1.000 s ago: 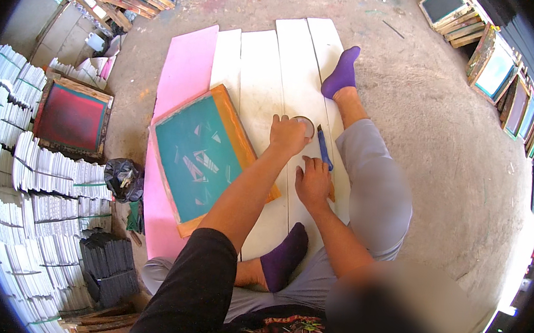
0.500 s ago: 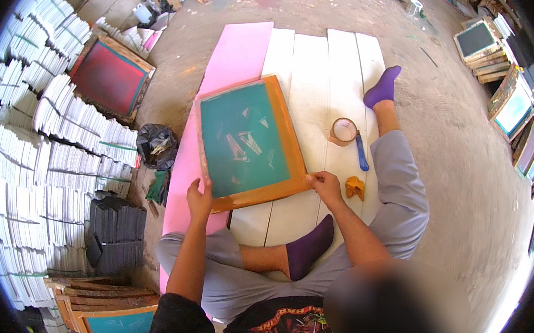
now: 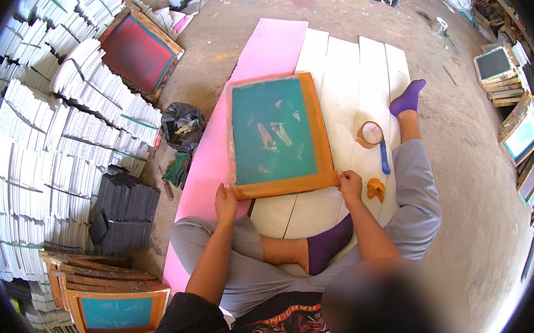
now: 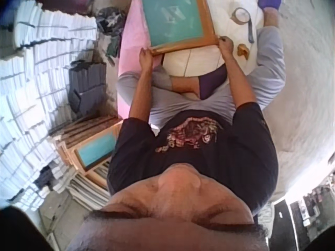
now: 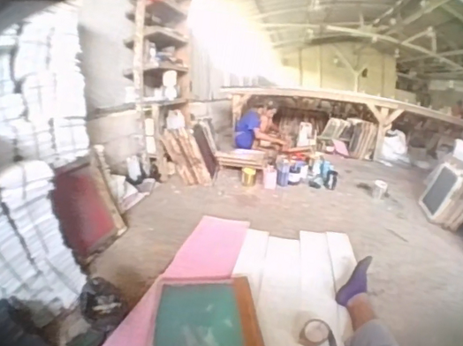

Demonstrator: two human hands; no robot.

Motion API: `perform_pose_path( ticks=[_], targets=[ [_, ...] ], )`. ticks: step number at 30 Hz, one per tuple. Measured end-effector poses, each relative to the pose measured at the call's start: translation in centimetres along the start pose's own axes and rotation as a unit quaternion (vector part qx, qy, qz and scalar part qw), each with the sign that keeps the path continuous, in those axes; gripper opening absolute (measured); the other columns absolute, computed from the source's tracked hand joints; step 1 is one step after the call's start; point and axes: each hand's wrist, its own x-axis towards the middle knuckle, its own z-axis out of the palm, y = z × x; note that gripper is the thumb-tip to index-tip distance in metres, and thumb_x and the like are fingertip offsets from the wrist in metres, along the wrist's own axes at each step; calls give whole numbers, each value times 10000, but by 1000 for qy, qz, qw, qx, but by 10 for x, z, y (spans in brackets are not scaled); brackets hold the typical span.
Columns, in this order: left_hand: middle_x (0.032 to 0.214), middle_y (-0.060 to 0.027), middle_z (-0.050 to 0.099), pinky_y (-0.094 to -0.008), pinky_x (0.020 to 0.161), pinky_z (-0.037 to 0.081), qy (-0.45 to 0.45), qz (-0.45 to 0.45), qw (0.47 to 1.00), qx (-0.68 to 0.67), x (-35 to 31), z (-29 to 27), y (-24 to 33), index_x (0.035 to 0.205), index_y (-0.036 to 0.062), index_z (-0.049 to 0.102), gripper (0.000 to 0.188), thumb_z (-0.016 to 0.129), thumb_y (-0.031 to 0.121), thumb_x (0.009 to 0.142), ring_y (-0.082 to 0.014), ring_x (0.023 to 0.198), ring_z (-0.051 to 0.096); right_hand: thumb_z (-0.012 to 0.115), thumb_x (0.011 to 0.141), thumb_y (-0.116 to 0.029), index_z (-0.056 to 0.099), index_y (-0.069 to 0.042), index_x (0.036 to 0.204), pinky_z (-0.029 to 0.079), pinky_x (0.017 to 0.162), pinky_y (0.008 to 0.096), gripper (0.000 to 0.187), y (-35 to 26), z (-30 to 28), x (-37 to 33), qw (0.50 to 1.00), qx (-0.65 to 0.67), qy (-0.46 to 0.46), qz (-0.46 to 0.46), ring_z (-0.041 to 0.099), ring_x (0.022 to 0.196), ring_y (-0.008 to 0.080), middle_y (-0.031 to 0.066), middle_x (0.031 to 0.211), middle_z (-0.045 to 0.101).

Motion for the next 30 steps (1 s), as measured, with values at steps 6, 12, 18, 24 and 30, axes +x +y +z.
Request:
perform_pose_path(
  ticks=[6, 12, 18, 24, 30],
  targets=[
    [1539, -341, 343, -509, 1188, 277, 82, 119, 969, 200, -12, 0, 12, 1429, -107, 459, 557, 511, 283, 1034, -480, 1439, 316, 686, 959, -248, 685, 41, 901, 513, 573, 337, 295, 4, 2, 1, 1000, 21, 20, 8, 653, 622, 172, 106, 724, 688],
    [1478, -363, 396, -525, 1161, 307, 36, 148, 968, 197, -24, 3, 22, 1401, -125, 467, 524, 502, 245, 1031, -497, 1406, 343, 684, 967, -265, 676, 15, 894, 525, 576, 314, 289, 4, 2, 1, 1000, 0, 15, 11, 650, 640, 159, 78, 752, 678],
    [1493, -386, 366, -503, 1187, 285, -9, 112, 974, 197, -25, 8, 21, 1435, -163, 385, 589, 479, 261, 1039, -497, 1424, 328, 683, 972, -273, 682, -5, 889, 508, 555, 295, 281, 22, 8, 14, 998, -43, 37, -12, 608, 601, 140, 56, 744, 667],
    [1513, -393, 340, -499, 1204, 264, 3, 111, 969, 222, -19, 10, -3, 1458, -168, 345, 625, 462, 285, 1044, -503, 1431, 322, 704, 916, -346, 710, 7, 959, 531, 780, 448, 356, 12, 14, 4, 987, -132, 76, -44, 696, 850, 370, 202, 896, 723],
    [1474, -337, 430, -536, 1156, 315, -43, 67, 968, 240, -8, 11, -21, 1432, -135, 413, 587, 437, 309, 1048, -510, 1370, 388, 692, 925, -344, 715, -36, 977, 530, 800, 454, 312, -18, 14, -14, 986, -142, 87, -18, 700, 901, 380, 191, 936, 730]
  ],
)
